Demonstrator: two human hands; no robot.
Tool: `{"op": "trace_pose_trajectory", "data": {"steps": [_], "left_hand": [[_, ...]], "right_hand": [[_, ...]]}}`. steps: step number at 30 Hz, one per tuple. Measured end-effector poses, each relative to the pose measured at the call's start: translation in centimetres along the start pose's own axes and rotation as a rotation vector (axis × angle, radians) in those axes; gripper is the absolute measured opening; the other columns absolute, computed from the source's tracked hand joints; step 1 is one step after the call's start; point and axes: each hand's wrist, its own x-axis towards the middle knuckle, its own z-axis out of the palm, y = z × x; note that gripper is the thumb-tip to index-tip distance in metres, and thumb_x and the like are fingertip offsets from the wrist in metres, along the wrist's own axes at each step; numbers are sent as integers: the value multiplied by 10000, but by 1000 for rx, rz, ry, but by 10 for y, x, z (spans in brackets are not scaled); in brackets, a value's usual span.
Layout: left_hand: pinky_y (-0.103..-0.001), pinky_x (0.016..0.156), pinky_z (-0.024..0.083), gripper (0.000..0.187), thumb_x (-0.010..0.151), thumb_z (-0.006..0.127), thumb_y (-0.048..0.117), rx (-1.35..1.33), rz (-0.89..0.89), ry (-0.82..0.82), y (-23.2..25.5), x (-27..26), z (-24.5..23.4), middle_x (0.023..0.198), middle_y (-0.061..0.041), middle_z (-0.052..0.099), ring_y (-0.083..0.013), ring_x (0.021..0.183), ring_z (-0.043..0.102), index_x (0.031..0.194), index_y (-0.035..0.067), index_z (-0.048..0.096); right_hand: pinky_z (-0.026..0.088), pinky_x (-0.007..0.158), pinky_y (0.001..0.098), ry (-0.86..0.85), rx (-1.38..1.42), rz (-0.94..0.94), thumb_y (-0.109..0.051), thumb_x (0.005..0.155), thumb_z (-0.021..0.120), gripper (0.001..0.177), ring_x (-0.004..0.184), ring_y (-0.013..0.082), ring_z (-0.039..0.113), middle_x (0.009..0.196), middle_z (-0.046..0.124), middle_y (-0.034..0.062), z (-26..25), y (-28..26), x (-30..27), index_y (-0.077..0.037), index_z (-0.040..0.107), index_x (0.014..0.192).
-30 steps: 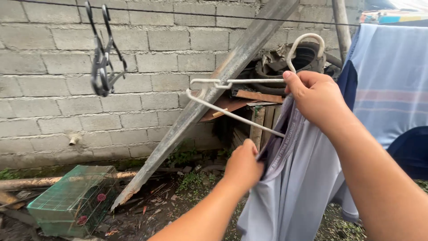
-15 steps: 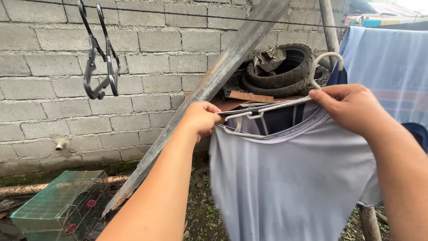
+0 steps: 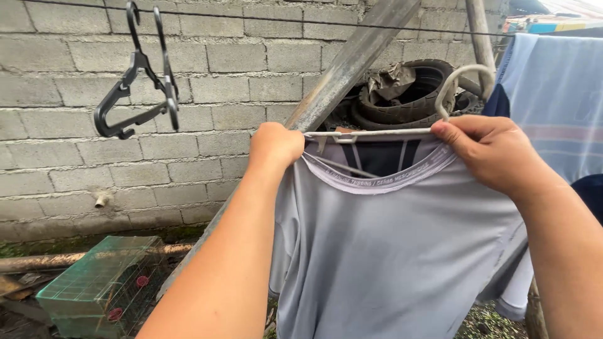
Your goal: Taking dry clothes off hangers and a clothesline.
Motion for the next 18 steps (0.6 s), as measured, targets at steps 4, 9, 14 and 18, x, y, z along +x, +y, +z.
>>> {"op": "trace_pose_trajectory", "data": {"steps": [4,9,14,18], "left_hand": [[-417,565,453,176,799,652,146,-180,-163,-101,10,-15,-23,756,-177,653,-273,632,603,851,-11,712],[-388,458,408,167,853,608,142,-288,-340,-192,-4,-5,-27,654,-125,590,-222,499,505,805,-11,651],[-402,483,400,110,816,600,94,-263,-266,-179,-10,-3,-35,681,-114,614,-225,542,519,857,55,695],[-402,625,506,214,727,646,56,8,-21,-117,-31,15,-17,802,-129,732,-268,703,659,876,110,790]], "right_hand": [[491,725,265,26,47,-83,-296,1019,682,278,796,96,593,845,722,29,8,8,2,-40,763,1092],[484,733,255,-6,130,-226,-231,1020,681,219,810,89,607,868,692,9,17,14,6,-31,754,1071],[472,729,257,18,121,-280,-204,1025,687,193,802,107,583,857,671,29,28,20,8,-31,759,1073],[460,674,294,114,-28,-283,-170,1017,700,168,729,153,563,820,652,71,29,21,6,-49,778,1105]]}}
